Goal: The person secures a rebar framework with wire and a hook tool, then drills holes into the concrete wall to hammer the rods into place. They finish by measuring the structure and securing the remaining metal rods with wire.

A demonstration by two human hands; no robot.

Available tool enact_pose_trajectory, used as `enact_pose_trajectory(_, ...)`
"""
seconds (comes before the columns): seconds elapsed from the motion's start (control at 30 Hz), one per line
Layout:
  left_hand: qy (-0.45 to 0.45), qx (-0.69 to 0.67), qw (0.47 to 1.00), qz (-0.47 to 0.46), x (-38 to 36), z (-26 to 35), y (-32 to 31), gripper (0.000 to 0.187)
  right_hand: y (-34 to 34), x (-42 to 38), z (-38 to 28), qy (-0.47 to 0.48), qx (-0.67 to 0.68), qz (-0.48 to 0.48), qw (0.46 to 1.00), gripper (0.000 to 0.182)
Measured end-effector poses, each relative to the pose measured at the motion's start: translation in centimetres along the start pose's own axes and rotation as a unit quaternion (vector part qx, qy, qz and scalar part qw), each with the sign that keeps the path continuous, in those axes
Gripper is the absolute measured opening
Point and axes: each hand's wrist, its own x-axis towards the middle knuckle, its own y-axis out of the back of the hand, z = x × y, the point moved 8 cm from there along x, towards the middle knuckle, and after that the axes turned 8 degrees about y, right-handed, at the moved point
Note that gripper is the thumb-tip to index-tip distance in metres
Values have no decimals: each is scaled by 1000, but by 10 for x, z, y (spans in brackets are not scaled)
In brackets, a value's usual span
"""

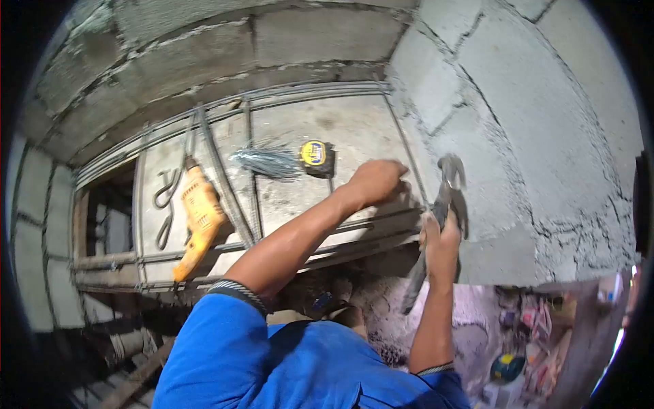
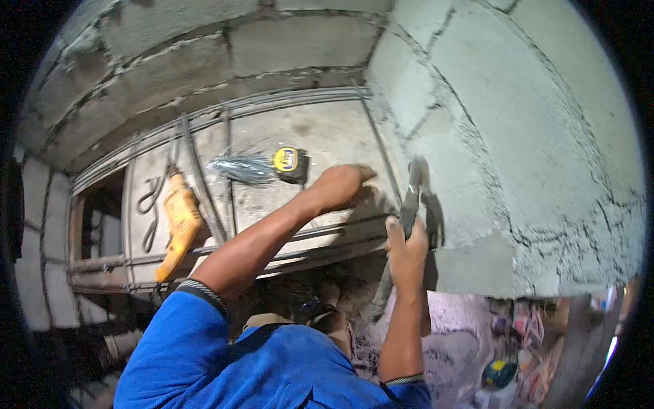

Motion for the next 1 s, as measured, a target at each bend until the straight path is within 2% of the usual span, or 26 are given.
enact_pose_trajectory(0.03, 12, -26, 993, -118, -25, 21, 24, 46, -11, 25, -1, 42, -31, -25, 998, 31)
enact_pose_trajectory(0.07, -28, -78, 994, -73, -60, 52, 57, 38, -18, 54, -4, 242, -174, -4, 955, 40)
enact_pose_trajectory(0.1, -41, -119, 981, -148, -95, 97, 88, 37, -37, 70, -6, 26, -95, -80, 992, 50)
enact_pose_trajectory(0.13, -86, -205, 954, -202, -124, 140, 106, 40, -57, 98, 18, 30, -69, -99, 992, 53)
enact_pose_trajectory(0.17, -194, -235, 937, -172, -149, 188, 138, 28, -75, 137, 43, 180, -189, -94, 961, 55)
enact_pose_trajectory(0.2, -159, -225, 948, -157, -168, 203, 131, 28, -95, 156, 52, 173, -176, -106, 963, 54)
enact_pose_trajectory(0.23, -155, -338, 928, -34, -184, 223, 135, 38, -110, 160, 38, 211, -222, -123, 944, 52)
enact_pose_trajectory(0.27, -159, -438, 880, 97, -199, 239, 133, 49, -126, 172, 42, 246, -279, -115, 921, 49)
enact_pose_trajectory(0.3, -169, -523, 805, 224, -215, 246, 130, 60, -139, 178, 42, 249, -287, -124, 917, 47)
enact_pose_trajectory(0.33, -190, -595, 701, 344, -228, 241, 134, 73, -159, 185, 52, 250, -350, -145, 891, 43)
enact_pose_trajectory(0.37, -203, -596, 696, 345, -228, 229, 157, 73, -168, 201, 68, 246, -418, -142, 863, 39)
enact_pose_trajectory(0.4, -211, -459, 855, 119, -214, 235, 173, 81, -178, 204, 66, 293, -456, -100, 834, 36)
enact_pose_trajectory(0.43, -190, -274, 936, -108, -220, 235, 156, 91, -199, 201, 62, 363, -377, -67, 850, 34)
enact_pose_trajectory(0.47, -289, -39, 952, 94, -242, 234, 153, 99, -211, 199, 49, 427, -294, -31, 854, 32)
enact_pose_trajectory(0.5, -195, -97, 974, 60, -252, 220, 167, 67, -236, 164, 4, 504, -316, -112, 796, 27)
enact_pose_trajectory(0.53, -103, -154, 982, 21, -268, 202, 180, 35, -257, 143, -26, 426, -208, -221, 852, 25)
enact_pose_trajectory(0.57, -162, -133, 975, 72, -282, 200, 195, 33, -285, 124, -43, 395, -171, -297, 852, 27)
enact_pose_trajectory(0.6, -91, -211, 968, 98, -295, 180, 191, 33, -302, 98, -73, 410, -161, -324, 837, 28)
enact_pose_trajectory(0.63, 21, -279, 950, 138, -314, 152, 180, 40, -319, 82, -89, 408, -146, -339, 835, 26)
enact_pose_trajectory(0.67, 140, -217, 946, 195, -327, 129, 177, 47, -344, 77, -92, 430, -188, -315, 825, 22)
enact_pose_trajectory(0.7, 208, -160, 927, 269, -343, 108, 170, 52, -355, 67, -100, 441, -210, -298, 820, 22)
enact_pose_trajectory(0.73, 233, -51, 925, 295, -356, 99, 163, 53, -375, 60, -98, 416, -255, -337, 805, 25)
enact_pose_trajectory(0.8, 300, -14, 907, 295, -389, 77, 141, 50, -409, 47, -90, 469, -304, -332, 760, 28)
enact_pose_trajectory(0.87, 359, -48, 889, 281, -426, 60, 121, 50, -414, 36, -89, 478, -294, -297, 773, 16)
enact_pose_trajectory(0.97, 456, -93, 830, 308, -478, 43, 103, 44, -412, 36, -87, 467, -273, -287, 790, 16)
enact_pose_trajectory(1.0, 452, -92, 832, 309, -486, 40, 102, 44, -413, 38, -91, 468, -274, -283, 791, 16)
